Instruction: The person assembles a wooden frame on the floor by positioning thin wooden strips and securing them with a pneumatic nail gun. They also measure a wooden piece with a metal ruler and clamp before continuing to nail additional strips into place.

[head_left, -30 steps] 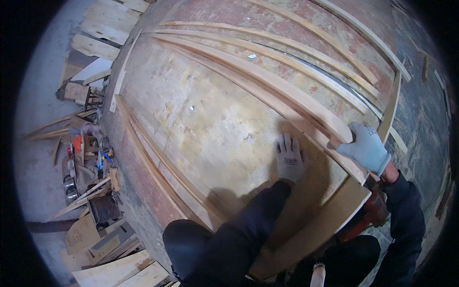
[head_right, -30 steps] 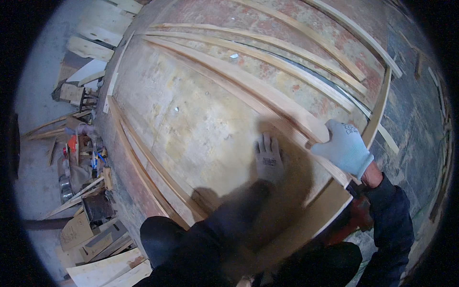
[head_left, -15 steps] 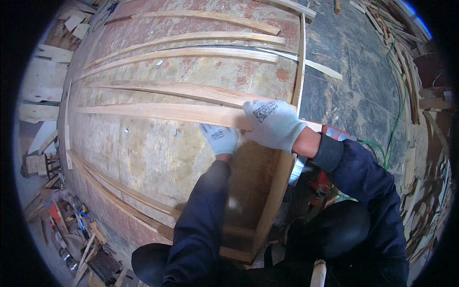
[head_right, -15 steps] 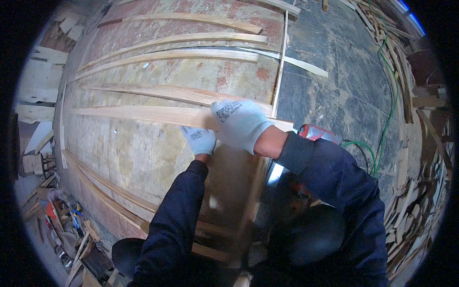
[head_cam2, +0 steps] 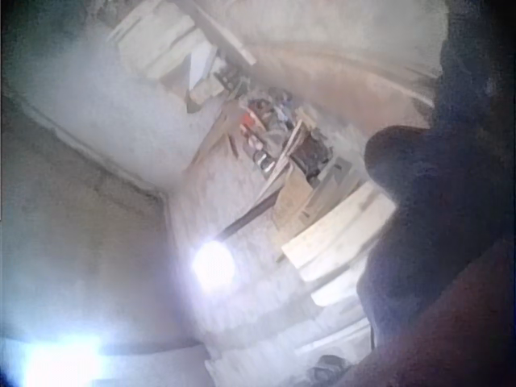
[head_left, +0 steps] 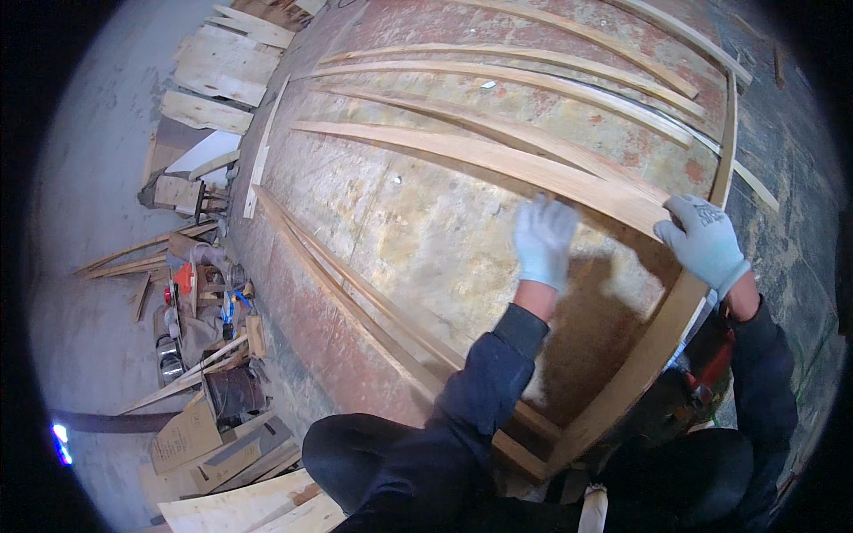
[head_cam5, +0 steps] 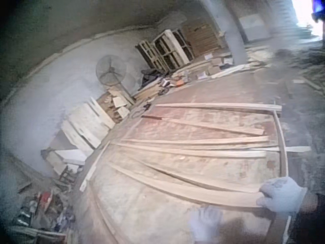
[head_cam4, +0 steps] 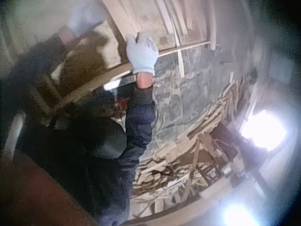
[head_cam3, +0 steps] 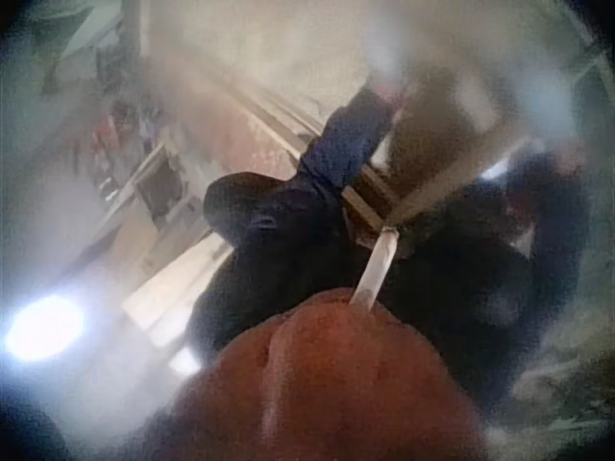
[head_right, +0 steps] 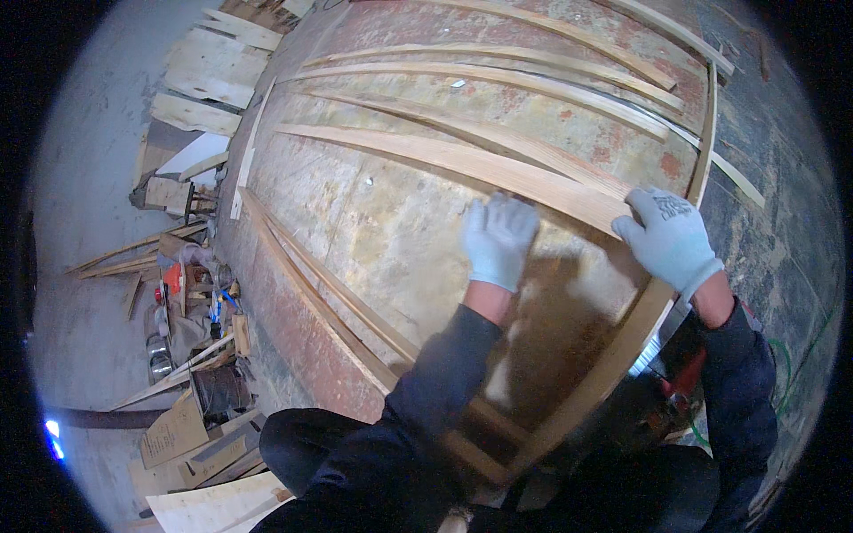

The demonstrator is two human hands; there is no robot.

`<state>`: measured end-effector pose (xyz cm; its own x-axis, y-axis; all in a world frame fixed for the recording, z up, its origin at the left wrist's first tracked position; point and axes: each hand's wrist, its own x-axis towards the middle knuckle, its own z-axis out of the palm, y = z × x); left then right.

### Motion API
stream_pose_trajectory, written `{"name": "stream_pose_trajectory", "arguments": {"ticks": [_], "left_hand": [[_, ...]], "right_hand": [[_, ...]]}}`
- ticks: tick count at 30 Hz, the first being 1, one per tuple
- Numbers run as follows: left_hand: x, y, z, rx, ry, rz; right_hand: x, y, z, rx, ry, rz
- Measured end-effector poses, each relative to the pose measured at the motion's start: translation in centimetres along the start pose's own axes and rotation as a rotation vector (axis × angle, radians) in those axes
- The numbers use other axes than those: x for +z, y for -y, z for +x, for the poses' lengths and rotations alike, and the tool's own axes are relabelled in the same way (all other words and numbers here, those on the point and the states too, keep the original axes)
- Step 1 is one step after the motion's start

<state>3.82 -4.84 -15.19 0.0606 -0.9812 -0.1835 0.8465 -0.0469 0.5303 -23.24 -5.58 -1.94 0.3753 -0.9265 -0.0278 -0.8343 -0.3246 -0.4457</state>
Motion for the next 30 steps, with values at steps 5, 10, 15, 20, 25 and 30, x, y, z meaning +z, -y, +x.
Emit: {"name": "stream_pose_trajectory", "arguments": {"ticks": [5,10,15,20,25,30], "left_hand": [[6.2,0.1,-1.7,-0.13,0.141,-0.184],[8.8,-1.6,0.1,-0.167,-0.093,-0.17],[6.9,-4.1,3.9,-0.135,-0.042,-0.103],[6.8,-6.1,5.0,-0.097,-0.184,-0.014],[10.7,0.9,-0.6,-0.223,-0.169,0.088],[12.4,6.1,-3.1,-0.405,-0.223,0.183]], "right_hand": [[1.0,3.1,-2.7,-0.111,-0.377,-0.189],[-0.6,3.6,-3.6,-0.143,-0.365,-0.277],[-2.1,1.0,-4.9,-0.096,-0.286,-0.225],[-0.9,-1.0,-5.9,-0.134,-0.366,-0.149],[0.8,-1.4,-5.0,-0.203,-0.536,-0.255],[-0.2,-3.7,-9.0,-0.078,-0.594,0.066]]}}
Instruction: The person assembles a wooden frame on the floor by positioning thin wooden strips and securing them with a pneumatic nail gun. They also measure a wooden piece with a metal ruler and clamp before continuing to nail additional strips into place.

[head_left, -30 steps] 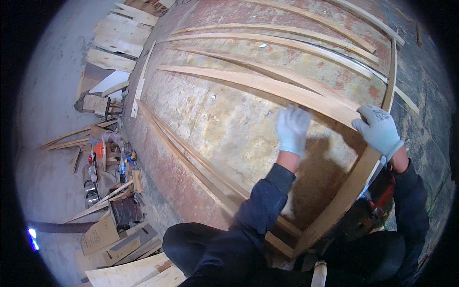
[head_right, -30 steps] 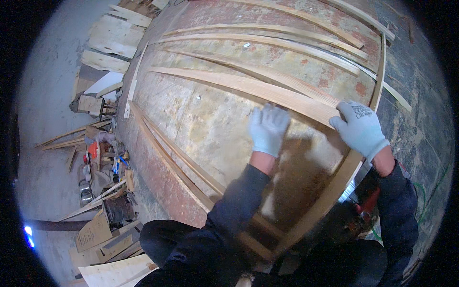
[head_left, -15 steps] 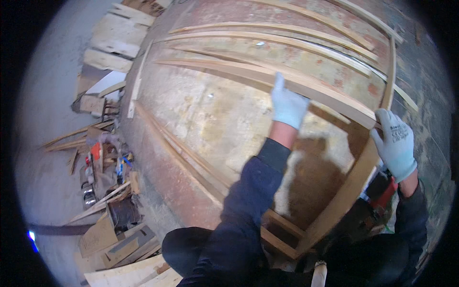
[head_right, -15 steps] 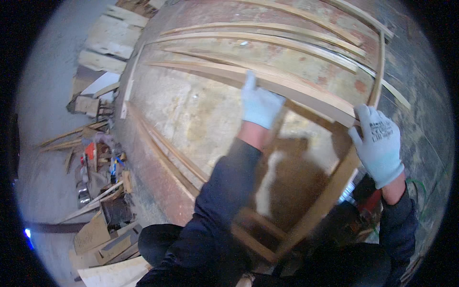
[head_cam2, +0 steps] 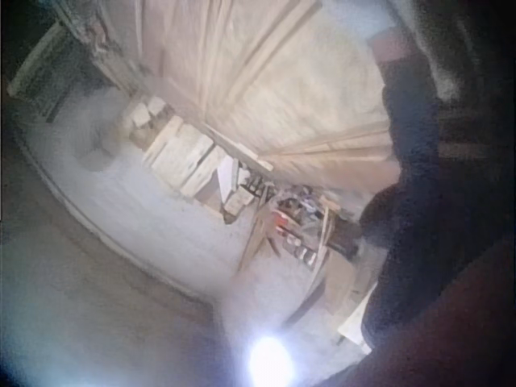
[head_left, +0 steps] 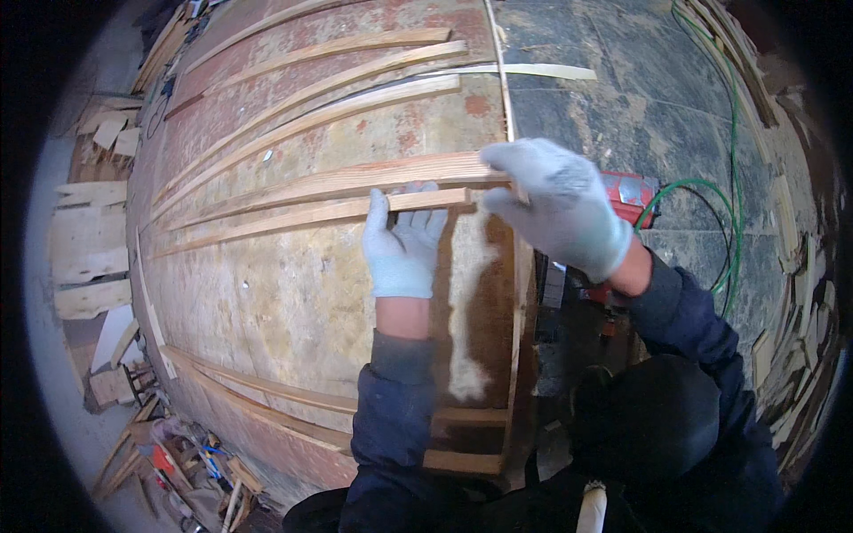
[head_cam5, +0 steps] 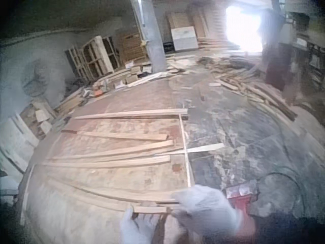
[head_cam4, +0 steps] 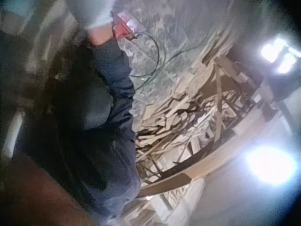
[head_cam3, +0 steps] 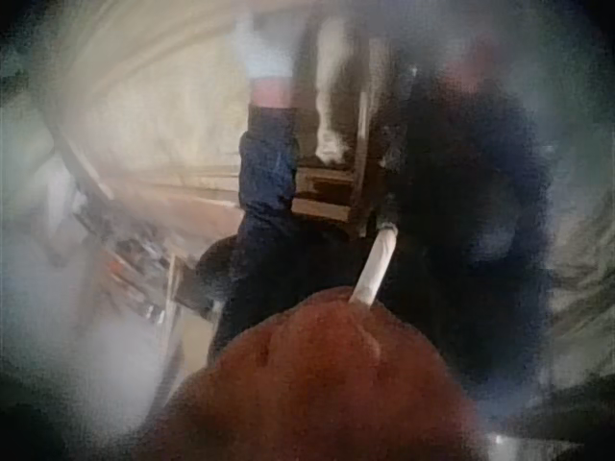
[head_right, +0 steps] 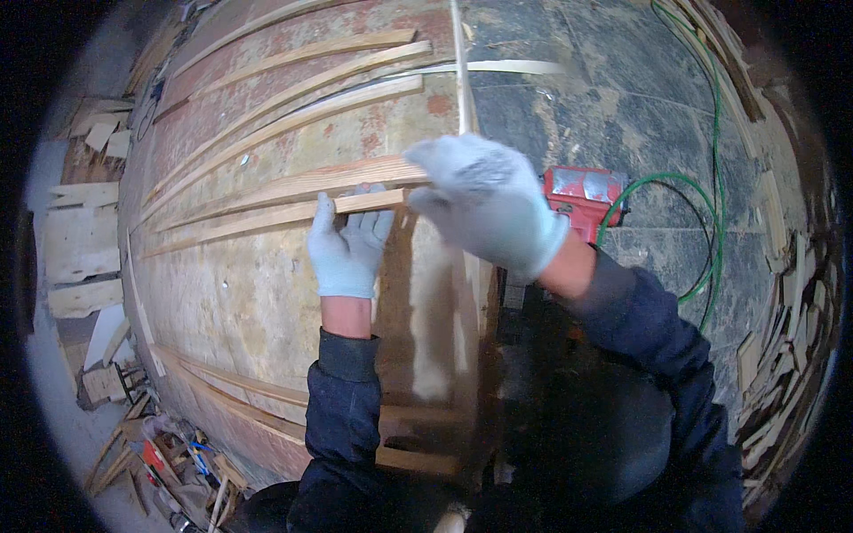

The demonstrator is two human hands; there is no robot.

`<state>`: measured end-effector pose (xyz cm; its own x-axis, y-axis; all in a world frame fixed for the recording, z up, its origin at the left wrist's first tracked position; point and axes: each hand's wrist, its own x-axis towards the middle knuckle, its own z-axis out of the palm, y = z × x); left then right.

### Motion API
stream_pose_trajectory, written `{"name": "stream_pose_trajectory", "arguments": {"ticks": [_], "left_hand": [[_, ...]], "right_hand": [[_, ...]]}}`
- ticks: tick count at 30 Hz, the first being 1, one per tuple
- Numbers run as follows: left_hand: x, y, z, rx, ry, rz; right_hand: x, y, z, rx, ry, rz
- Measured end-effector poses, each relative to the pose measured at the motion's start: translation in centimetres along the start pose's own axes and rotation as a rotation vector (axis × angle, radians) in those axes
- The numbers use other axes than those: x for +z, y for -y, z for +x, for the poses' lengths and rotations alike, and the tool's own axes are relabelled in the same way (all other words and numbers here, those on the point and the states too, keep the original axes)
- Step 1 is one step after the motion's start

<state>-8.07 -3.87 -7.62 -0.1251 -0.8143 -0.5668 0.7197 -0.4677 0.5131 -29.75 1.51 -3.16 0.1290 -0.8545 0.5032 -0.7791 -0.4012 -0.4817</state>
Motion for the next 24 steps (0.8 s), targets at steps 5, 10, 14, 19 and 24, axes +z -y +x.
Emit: {"name": "stream_pose_trajectory", "arguments": {"ticks": [5,10,14,19,24], "left_hand": [[-0.6,0.2,1.3,0.006,-0.01,-0.031],[-0.2,0.0,2.4,0.114,0.076,0.039],[1.2,1.1,2.3,0.124,0.048,0.053],[2.9,3.9,1.6,0.113,0.123,0.079],[3.8,4.5,1.3,0.143,0.1,0.097]], "right_hand": [[-4.0,-5.6,-9.2,0.576,0.001,0.047],[-3.3,-8.8,-19.9,0.807,-0.096,-0.087],[-2.3,-9.7,-23.4,0.907,-0.127,-0.048],[-2.3,-10.6,-24.4,1.146,-0.07,0.24],[-2.0,-10.9,-24.1,1.144,-0.005,0.269]]}}
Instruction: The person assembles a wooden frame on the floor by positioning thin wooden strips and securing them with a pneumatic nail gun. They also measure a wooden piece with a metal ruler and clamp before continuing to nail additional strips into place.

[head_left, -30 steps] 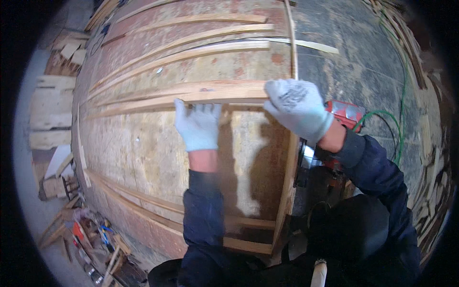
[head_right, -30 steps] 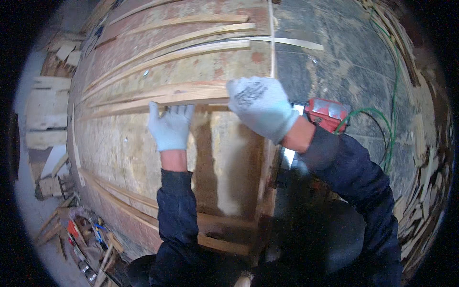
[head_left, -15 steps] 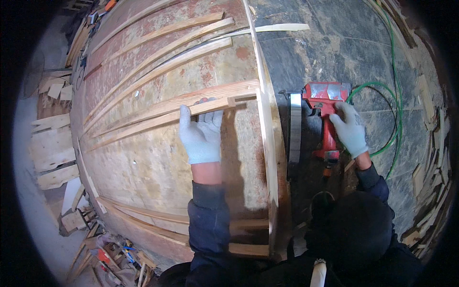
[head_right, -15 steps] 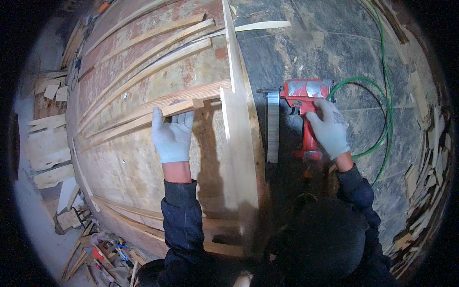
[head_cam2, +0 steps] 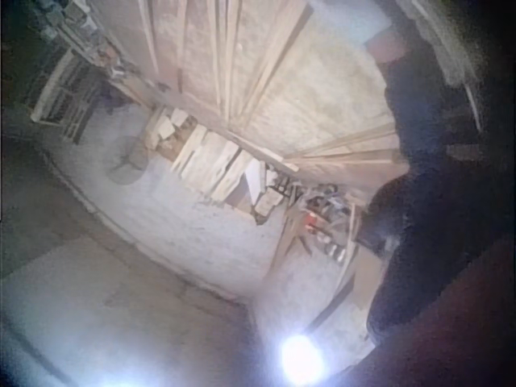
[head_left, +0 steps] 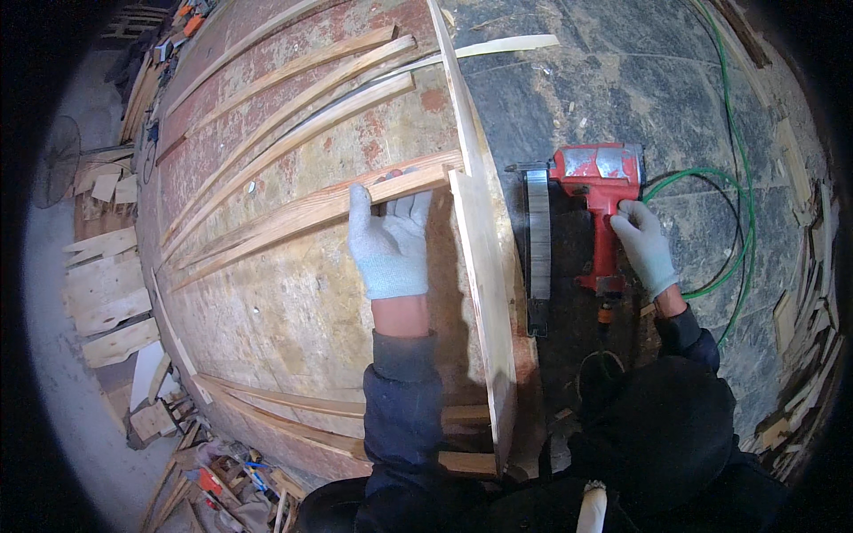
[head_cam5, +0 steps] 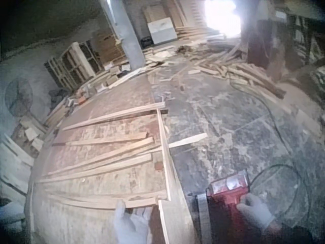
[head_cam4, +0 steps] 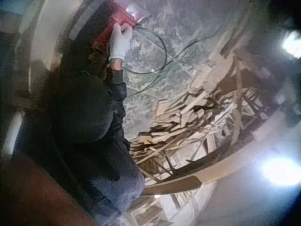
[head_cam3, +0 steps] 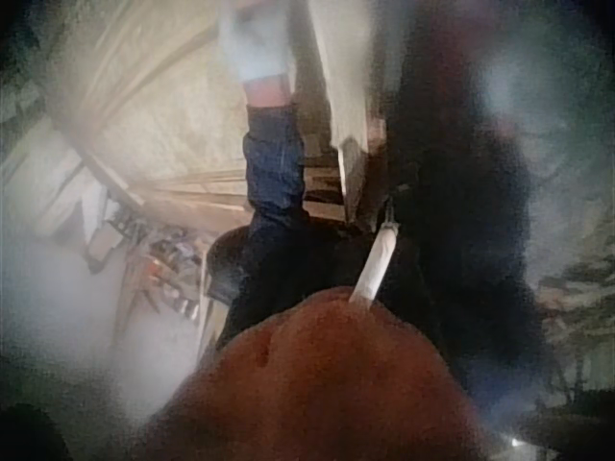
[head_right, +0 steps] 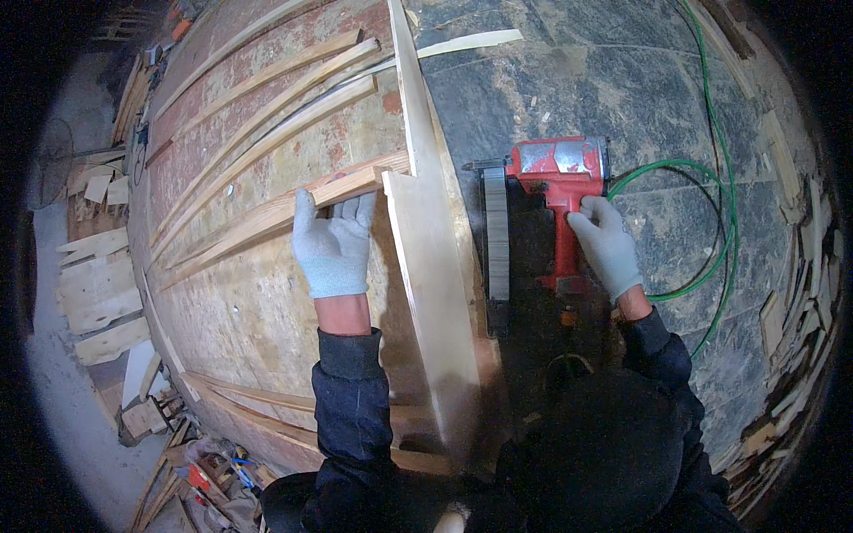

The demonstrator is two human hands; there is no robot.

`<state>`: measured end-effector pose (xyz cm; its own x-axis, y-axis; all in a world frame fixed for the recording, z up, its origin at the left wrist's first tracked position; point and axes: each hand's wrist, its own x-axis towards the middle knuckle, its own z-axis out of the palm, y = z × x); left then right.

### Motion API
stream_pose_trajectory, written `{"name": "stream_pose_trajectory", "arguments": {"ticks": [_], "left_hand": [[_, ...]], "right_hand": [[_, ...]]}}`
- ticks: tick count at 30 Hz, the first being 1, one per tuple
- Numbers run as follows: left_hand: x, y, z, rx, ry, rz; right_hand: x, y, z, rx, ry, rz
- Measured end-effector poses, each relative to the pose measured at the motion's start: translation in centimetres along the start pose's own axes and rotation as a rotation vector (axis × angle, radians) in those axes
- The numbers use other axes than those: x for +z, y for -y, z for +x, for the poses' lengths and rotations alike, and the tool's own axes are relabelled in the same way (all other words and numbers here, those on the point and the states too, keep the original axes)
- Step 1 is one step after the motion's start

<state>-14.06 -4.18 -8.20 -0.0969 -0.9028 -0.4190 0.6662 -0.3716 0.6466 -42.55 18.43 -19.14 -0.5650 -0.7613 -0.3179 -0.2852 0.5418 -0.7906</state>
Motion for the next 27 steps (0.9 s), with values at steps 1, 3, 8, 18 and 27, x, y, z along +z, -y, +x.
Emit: {"name": "stream_pose_trajectory", "arguments": {"ticks": [1,3,8,18,27], "left_hand": [[0.0,0.0,0.0,0.01,-0.013,0.006],[0.0,0.1,0.0,0.012,-0.018,0.003],[-0.2,0.2,0.3,0.008,0.009,-0.004],[1.2,1.3,0.0,0.081,-0.094,-0.026],[3.5,3.4,-1.4,0.139,-0.119,0.062]], "right_hand": [[0.2,0.2,-0.1,0.042,-0.022,-0.082],[0.9,0.8,-0.4,0.117,0.064,0.154],[0.9,1.7,0.1,0.47,0.331,0.948],[1.3,2.2,1.1,0.466,0.502,1.261],[-1.3,4.6,-2.3,0.49,0.618,1.372]]}}
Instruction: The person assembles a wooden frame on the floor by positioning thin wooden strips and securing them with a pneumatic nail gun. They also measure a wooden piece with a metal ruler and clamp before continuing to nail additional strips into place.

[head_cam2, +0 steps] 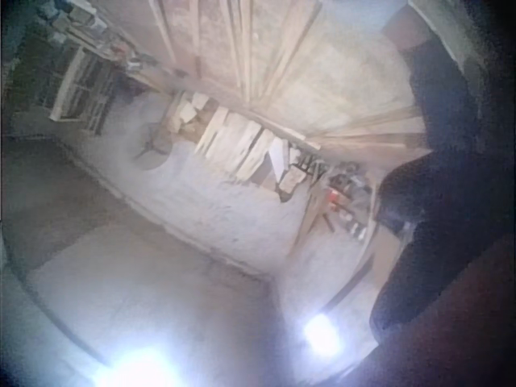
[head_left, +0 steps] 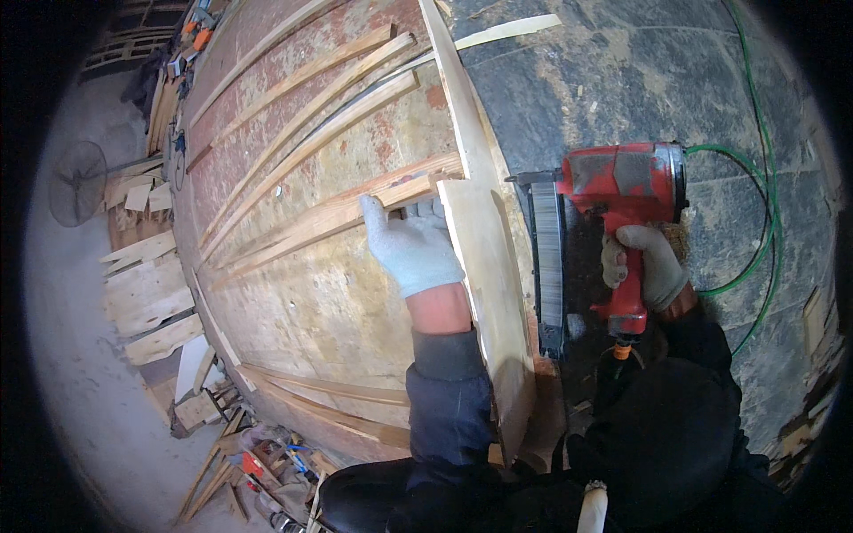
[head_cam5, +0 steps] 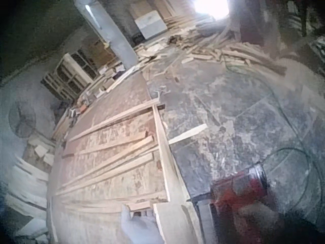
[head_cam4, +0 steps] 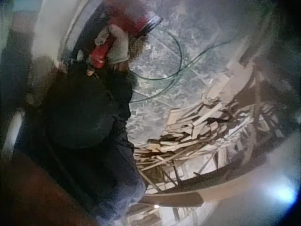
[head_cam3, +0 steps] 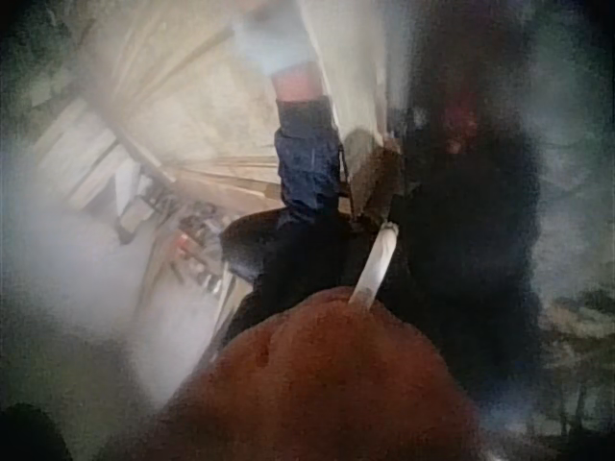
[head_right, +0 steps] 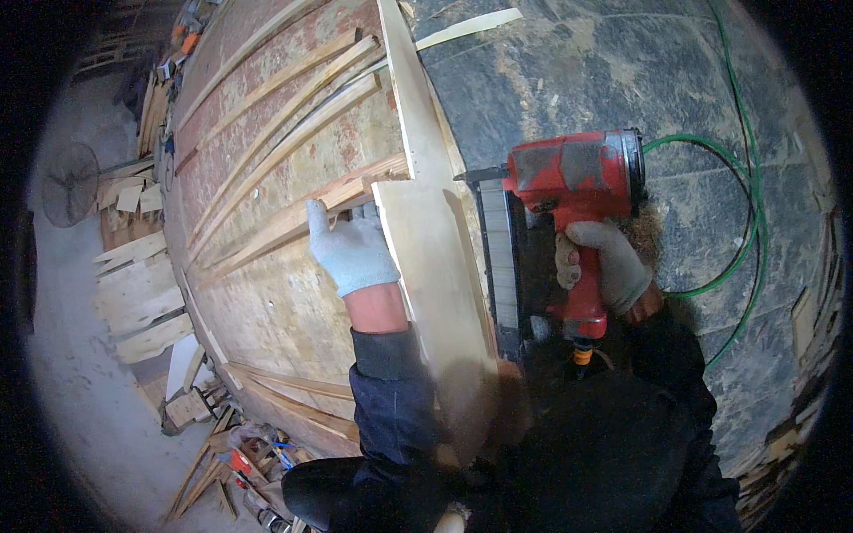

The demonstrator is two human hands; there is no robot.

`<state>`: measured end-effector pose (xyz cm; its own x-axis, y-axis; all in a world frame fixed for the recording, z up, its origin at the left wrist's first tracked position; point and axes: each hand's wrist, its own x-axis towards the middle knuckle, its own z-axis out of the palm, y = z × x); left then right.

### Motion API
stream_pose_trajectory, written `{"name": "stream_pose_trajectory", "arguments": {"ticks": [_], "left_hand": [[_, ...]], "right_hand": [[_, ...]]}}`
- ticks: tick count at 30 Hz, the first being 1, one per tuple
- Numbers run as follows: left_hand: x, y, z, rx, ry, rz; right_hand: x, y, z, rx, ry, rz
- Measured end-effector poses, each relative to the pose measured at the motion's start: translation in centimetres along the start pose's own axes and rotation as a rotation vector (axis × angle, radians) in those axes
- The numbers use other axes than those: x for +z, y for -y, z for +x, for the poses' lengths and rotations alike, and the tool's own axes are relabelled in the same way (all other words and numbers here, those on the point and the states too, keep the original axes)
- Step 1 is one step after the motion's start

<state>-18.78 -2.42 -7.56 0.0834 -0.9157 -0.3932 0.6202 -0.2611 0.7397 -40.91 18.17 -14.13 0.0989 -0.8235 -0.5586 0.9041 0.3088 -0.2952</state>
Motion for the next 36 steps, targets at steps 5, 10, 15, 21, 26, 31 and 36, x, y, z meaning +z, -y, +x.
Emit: {"name": "stream_pose_trajectory", "arguments": {"ticks": [5,10,15,21,26,31,36], "left_hand": [[0.5,0.2,0.1,0.015,-0.066,0.015],[0.4,0.4,0.1,0.002,-0.055,-0.016],[-0.1,0.3,0.4,-0.039,-0.058,-0.033],[-0.3,0.4,0.2,-0.036,-0.033,-0.011],[-1.3,0.7,0.8,-0.076,-0.095,0.001],[-2.4,0.6,1.7,-0.095,-0.023,-0.023],[-1.5,0.8,0.8,-0.048,-0.018,-0.012]], "right_hand": [[0.5,0.2,-0.1,0.042,0.084,0.051],[0.6,0.2,-0.2,0.062,0.092,0.052],[0.5,0.0,-0.1,0.08,0.121,0.076],[0.4,-0.2,-0.2,0.061,0.101,0.07],[0.6,-0.4,-0.2,0.027,0.087,0.016],[0.7,-0.5,-0.2,0.036,0.144,0.088],[1.1,-0.3,-0.2,0.038,0.122,0.065]]}}
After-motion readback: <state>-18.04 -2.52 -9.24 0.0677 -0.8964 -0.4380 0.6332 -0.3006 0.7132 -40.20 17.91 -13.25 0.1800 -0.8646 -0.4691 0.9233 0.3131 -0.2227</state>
